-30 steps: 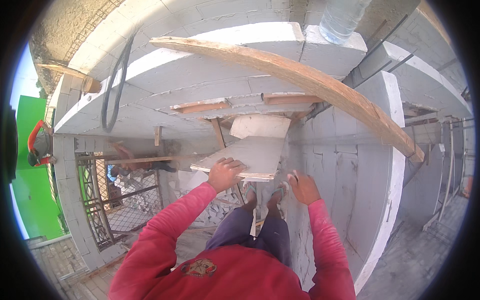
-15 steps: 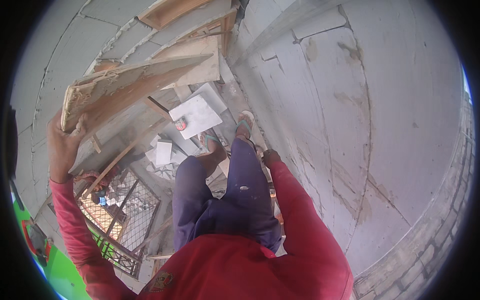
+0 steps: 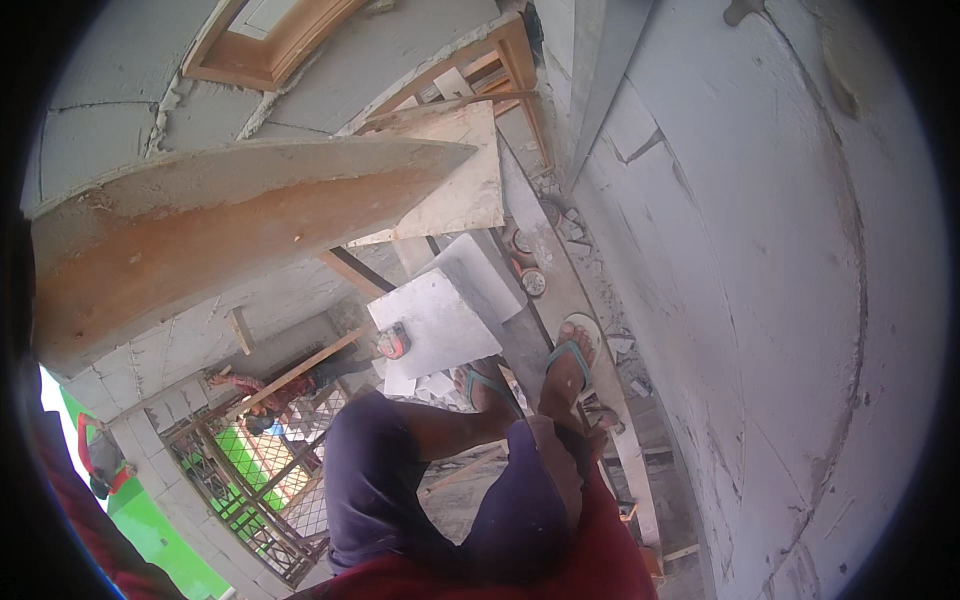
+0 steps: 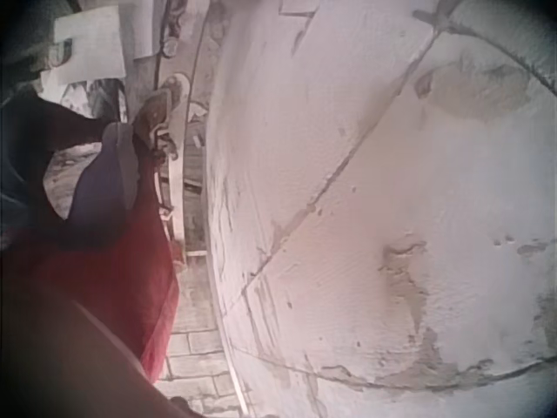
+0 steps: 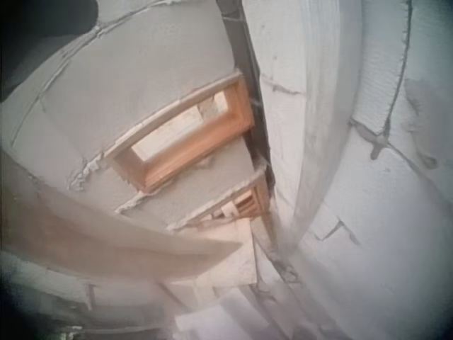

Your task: The person lifts and positions large white plasterboard sheets against a partially built wall, using wooden supports to hold them in place. They adjust the boards and supports repeatedly to fit the curved wall section.

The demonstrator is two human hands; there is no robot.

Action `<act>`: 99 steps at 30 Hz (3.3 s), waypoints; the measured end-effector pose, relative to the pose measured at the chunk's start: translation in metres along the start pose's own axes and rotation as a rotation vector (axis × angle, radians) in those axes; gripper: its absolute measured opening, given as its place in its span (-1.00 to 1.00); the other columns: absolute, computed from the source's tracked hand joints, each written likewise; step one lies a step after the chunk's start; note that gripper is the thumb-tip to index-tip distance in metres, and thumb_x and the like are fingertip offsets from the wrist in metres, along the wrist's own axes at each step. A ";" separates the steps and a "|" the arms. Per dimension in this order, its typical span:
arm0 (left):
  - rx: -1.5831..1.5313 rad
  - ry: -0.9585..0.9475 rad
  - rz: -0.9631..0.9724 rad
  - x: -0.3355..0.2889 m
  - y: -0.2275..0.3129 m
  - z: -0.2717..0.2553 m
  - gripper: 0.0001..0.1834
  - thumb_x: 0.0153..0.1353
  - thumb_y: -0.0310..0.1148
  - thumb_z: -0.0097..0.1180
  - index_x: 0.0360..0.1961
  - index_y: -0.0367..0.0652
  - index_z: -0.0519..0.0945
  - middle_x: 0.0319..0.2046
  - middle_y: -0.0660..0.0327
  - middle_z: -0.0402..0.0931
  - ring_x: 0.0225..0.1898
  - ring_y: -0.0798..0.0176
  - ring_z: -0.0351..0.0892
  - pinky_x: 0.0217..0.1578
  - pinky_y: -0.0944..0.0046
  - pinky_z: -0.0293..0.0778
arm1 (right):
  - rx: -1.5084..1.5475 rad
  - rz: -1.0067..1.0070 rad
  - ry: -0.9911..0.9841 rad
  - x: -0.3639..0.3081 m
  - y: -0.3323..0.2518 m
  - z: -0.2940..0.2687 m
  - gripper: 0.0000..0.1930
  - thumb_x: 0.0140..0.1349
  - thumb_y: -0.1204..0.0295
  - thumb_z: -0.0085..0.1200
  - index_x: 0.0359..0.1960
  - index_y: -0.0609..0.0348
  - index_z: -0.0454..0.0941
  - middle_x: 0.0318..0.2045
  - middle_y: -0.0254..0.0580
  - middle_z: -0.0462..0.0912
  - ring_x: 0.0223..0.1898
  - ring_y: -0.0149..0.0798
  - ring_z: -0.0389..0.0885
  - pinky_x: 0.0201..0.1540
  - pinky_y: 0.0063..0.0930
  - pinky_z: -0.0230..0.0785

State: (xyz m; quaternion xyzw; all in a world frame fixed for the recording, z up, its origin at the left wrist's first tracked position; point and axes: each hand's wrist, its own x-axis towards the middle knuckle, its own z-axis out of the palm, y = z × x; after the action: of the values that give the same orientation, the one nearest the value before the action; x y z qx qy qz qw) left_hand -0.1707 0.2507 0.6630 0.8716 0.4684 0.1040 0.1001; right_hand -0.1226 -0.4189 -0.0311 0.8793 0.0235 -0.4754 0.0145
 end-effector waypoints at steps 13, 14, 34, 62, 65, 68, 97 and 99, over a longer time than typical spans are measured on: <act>-0.064 -0.262 -0.092 -0.063 0.032 -0.025 -0.58 0.24 -0.10 0.47 -0.09 -0.24 0.79 -0.44 0.09 0.74 -0.48 0.28 0.61 -0.31 0.19 0.54 | 0.886 -0.610 -0.075 -0.237 -0.164 -0.338 -0.59 0.56 0.30 -0.09 0.30 0.29 0.38 -0.39 -0.08 0.63 -0.42 -0.08 0.65 -0.26 -0.20 0.54; -0.048 -0.255 -0.108 -0.069 0.031 -0.026 -0.57 0.23 -0.07 0.47 -0.08 -0.21 0.80 -0.42 0.07 0.75 -0.48 0.22 0.63 -0.28 0.16 0.54 | 0.970 -0.647 -0.151 -0.272 -0.205 -0.370 -0.59 0.57 0.28 -0.10 0.30 0.27 0.37 -0.40 -0.14 0.61 -0.48 -0.21 0.61 -0.36 -0.30 0.49; -0.166 -0.163 -0.239 -0.095 -0.014 -0.037 -0.61 0.23 -0.10 0.45 -0.06 -0.15 0.80 -0.35 -0.02 0.76 -0.36 -0.08 0.74 -0.19 0.09 0.57 | 1.779 -0.672 -0.078 -0.530 -0.440 -0.417 -0.63 0.64 0.20 -0.20 0.30 0.12 0.16 -0.38 -0.32 0.42 -0.60 -0.47 0.34 -0.48 -0.47 0.39; -0.117 -0.103 -0.068 -0.114 0.020 -0.022 -0.69 0.24 -0.22 0.43 -0.13 -0.23 0.76 -0.42 -0.04 0.69 -0.41 -0.17 0.68 -0.31 0.02 0.53 | 1.915 -0.367 -0.277 -0.575 -0.442 -0.417 -0.68 0.66 0.02 -0.25 0.24 -0.16 0.23 -0.36 -0.37 0.38 -0.58 -0.47 0.29 -0.48 -0.47 0.32; -0.195 -0.156 -0.049 -0.113 0.024 -0.022 -0.68 0.29 -0.21 0.38 -0.09 -0.24 0.73 -0.37 -0.06 0.70 -0.34 -0.20 0.70 -0.26 0.00 0.55 | 1.839 -0.393 -0.627 -0.584 -0.435 -0.414 -0.67 0.66 0.01 -0.24 0.23 -0.15 0.25 -0.37 -0.40 0.37 -0.55 -0.49 0.30 -0.46 -0.48 0.32; -0.184 -0.206 -0.034 -0.112 0.030 -0.022 -0.69 0.32 -0.23 0.34 -0.05 -0.24 0.71 -0.32 -0.06 0.71 -0.28 -0.22 0.71 -0.21 -0.01 0.56 | 1.887 -0.375 -0.665 -0.592 -0.434 -0.423 -0.69 0.66 0.04 -0.22 0.21 -0.14 0.27 -0.37 -0.41 0.36 -0.52 -0.48 0.33 -0.45 -0.47 0.33; -0.102 -0.444 0.429 -0.154 -0.028 -0.042 -0.32 -0.06 -0.49 0.41 0.19 0.16 0.71 0.00 0.32 0.74 -0.06 0.14 0.70 0.07 0.13 0.64 | -0.212 -1.191 0.496 -0.484 -0.359 -0.553 -0.75 0.39 0.40 0.15 0.08 0.04 0.64 -0.31 -0.08 0.70 -0.19 -0.02 0.76 -0.19 -0.20 0.57; -0.062 -0.520 0.499 -0.162 -0.041 -0.045 -0.26 -0.14 -0.53 0.40 0.18 0.21 0.71 0.02 0.41 0.73 -0.01 0.21 0.66 0.15 0.16 0.61 | -0.593 -1.244 0.409 -0.486 -0.380 -0.563 -0.74 0.33 0.38 0.19 0.05 0.00 0.66 -0.31 -0.17 0.72 -0.20 -0.07 0.77 -0.18 -0.18 0.57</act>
State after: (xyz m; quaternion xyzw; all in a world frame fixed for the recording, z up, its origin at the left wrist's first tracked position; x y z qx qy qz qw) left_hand -0.3029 0.1401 0.6808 0.9530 0.1969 -0.0860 0.2137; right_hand 0.0609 -0.0261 0.6822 0.7335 0.6507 -0.1948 -0.0254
